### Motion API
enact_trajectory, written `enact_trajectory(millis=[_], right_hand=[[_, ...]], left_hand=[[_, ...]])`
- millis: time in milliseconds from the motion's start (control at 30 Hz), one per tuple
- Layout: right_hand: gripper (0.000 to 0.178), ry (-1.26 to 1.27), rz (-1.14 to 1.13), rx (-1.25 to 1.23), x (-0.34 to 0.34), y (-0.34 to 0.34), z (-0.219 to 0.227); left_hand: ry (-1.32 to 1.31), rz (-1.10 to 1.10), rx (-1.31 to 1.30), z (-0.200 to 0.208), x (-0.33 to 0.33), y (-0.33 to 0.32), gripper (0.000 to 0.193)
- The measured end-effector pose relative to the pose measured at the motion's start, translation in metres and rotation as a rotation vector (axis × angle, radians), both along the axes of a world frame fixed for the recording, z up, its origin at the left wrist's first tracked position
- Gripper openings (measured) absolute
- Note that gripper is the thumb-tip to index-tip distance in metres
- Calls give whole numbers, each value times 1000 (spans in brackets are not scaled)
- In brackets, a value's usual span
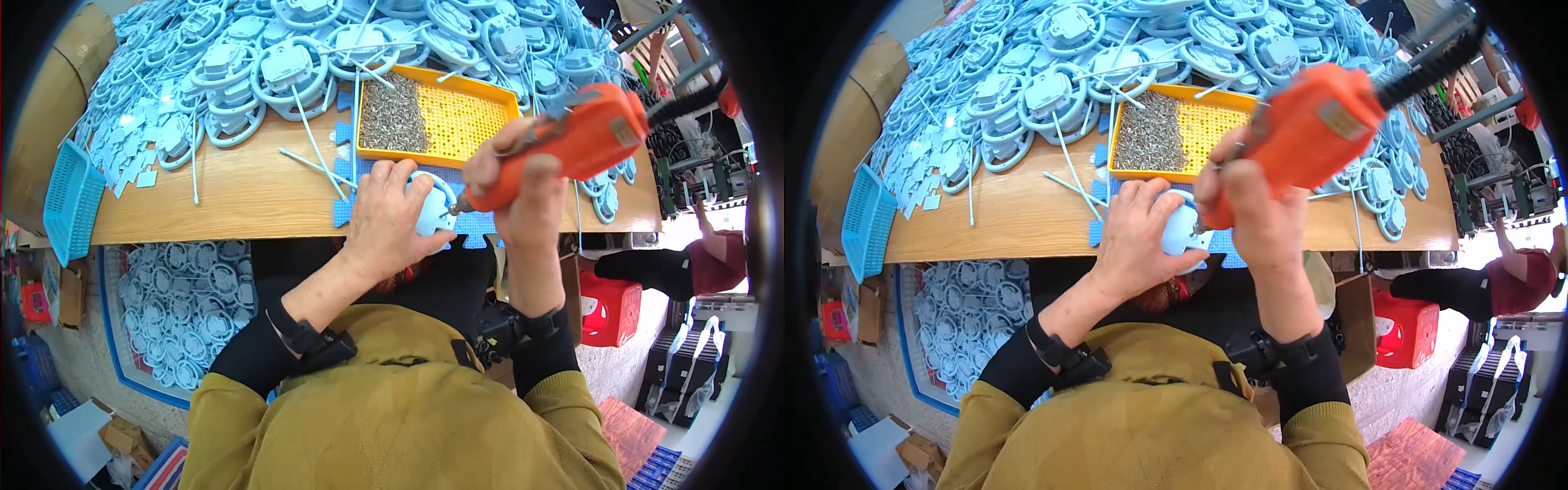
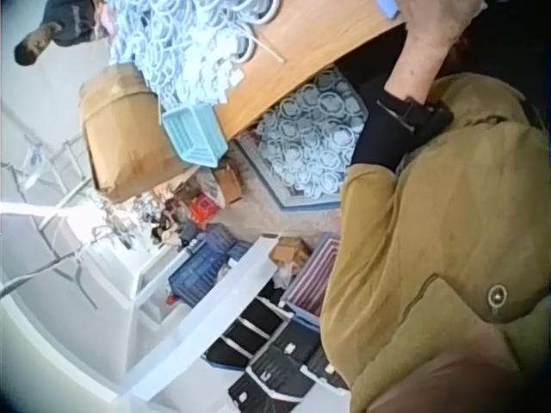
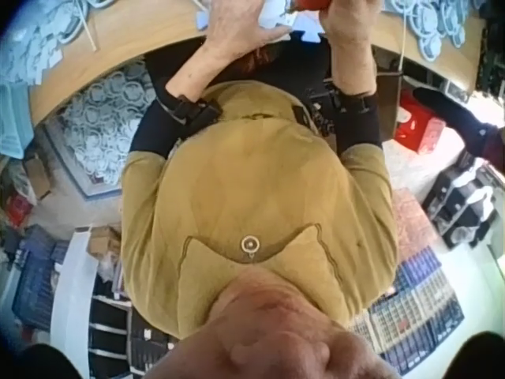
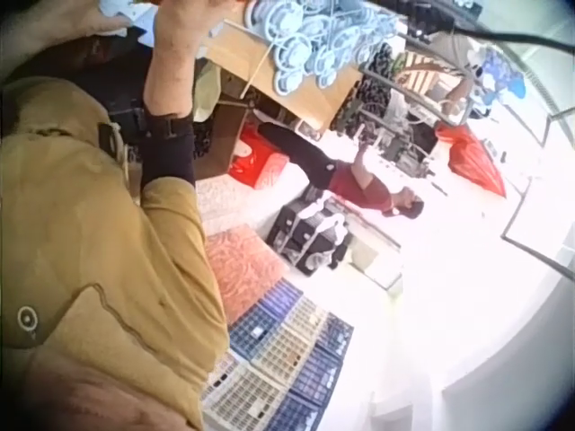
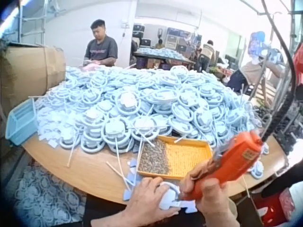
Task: The person picks up a blue plastic toy steering wheel from a pile, places it on a blue mat, and uses a power screwdriver to drive screws into the back. They then set the toy aside and repeat the process with another steering wheel.
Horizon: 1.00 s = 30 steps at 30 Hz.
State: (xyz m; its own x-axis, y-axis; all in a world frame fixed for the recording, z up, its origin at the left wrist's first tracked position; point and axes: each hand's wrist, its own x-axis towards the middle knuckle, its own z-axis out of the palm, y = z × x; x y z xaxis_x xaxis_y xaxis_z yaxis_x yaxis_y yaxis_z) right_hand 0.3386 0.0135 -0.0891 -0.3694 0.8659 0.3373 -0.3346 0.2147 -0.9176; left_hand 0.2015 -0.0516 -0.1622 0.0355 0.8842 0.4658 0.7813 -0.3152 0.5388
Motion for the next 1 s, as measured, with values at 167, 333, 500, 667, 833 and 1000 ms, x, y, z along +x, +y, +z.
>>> enact_trajectory(millis=[167,333,500,667,833,1000], right_hand=[[66,194,-191,143,50,23,39],[49,233,-222,129,57,84,7],[55,104,-263,104,43,99,-9],[55,110,-249,97,41,106,-23],[55,113,-260,83,37,111,-27],[54,109,-224,73,38,111,-27]], left_hand=[[112,89,14,37,-39,-56,63],[412,433,-270,40,-129,-137,63],[531,562,-288,41,-146,-140,69],[303,401,-124,38,-124,-22,68],[584,465,111,27,-132,75,83],[624,395,-27,22,-153,104,86]])
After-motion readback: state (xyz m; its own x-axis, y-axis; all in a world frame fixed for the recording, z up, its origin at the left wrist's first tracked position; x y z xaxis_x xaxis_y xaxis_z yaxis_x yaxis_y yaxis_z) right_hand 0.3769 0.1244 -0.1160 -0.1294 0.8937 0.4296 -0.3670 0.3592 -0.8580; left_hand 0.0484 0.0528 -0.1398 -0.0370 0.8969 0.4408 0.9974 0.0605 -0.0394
